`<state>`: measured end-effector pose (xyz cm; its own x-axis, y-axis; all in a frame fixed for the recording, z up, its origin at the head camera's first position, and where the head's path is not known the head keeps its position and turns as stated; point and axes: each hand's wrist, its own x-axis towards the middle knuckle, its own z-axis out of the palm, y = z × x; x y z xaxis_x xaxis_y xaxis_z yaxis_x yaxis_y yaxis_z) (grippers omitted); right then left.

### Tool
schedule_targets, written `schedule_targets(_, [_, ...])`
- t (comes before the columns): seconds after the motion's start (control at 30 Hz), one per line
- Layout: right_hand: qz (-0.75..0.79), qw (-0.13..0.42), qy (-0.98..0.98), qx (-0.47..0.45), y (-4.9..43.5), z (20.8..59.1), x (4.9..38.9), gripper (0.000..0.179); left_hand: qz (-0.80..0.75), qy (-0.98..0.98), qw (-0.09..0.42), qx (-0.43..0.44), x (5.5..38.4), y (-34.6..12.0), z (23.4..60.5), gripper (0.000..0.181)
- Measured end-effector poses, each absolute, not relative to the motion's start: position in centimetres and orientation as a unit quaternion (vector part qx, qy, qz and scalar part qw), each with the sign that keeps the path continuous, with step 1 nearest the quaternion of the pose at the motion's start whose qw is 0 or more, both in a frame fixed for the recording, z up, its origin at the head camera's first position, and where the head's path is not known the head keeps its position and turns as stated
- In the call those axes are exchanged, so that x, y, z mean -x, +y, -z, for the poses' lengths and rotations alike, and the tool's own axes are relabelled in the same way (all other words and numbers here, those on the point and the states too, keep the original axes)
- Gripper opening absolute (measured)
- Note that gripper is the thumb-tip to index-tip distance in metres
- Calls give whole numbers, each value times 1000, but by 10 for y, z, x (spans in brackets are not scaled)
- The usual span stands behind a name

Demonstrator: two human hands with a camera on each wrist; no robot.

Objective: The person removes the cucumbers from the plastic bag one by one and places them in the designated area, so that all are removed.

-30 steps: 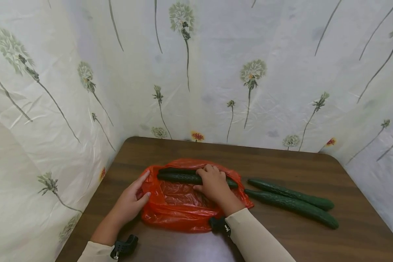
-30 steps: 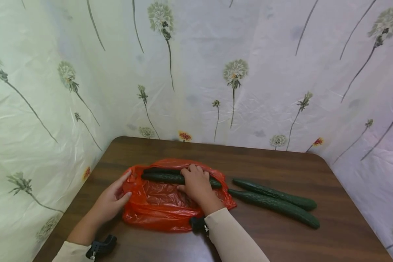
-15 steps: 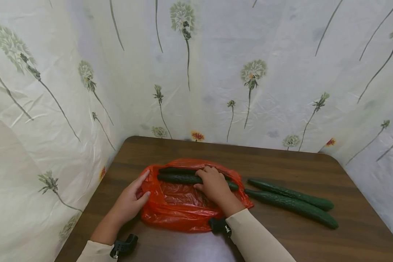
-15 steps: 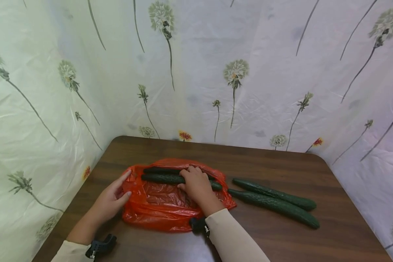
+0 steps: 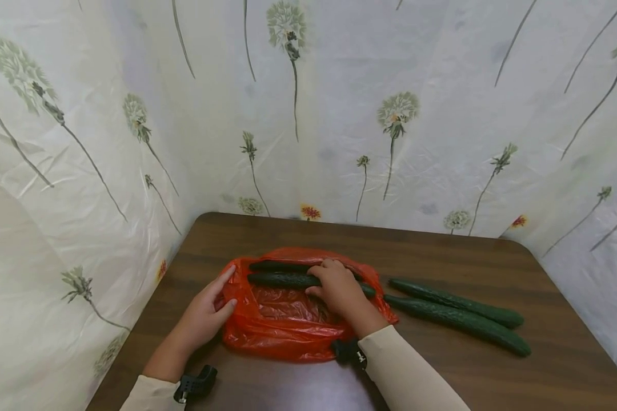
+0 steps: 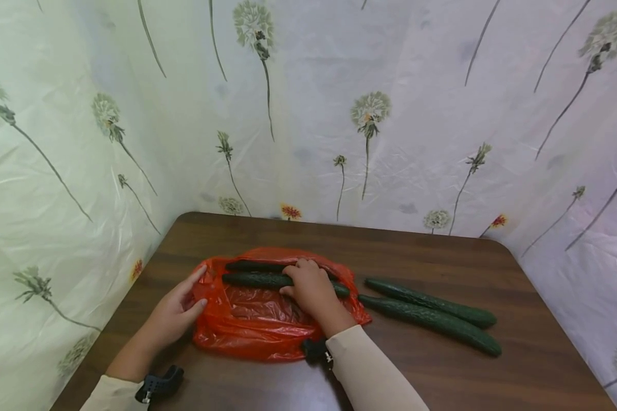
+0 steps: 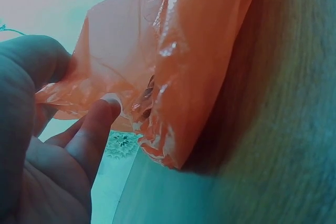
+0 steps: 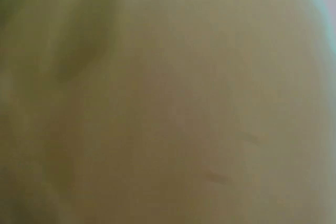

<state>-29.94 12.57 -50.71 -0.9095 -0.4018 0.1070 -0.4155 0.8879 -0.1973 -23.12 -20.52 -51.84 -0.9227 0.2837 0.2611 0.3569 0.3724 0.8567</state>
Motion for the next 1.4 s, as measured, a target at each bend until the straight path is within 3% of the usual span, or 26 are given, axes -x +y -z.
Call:
schedule_targets(0.6, [-149, 40, -967, -202, 143, 473, 284, 44, 528, -827, 34, 191, 230, -206, 518, 73])
schedule_targets(1.4, [-135, 48, -972, -187, 216, 469, 246, 42, 530, -828, 27, 182, 228, -205, 516, 74])
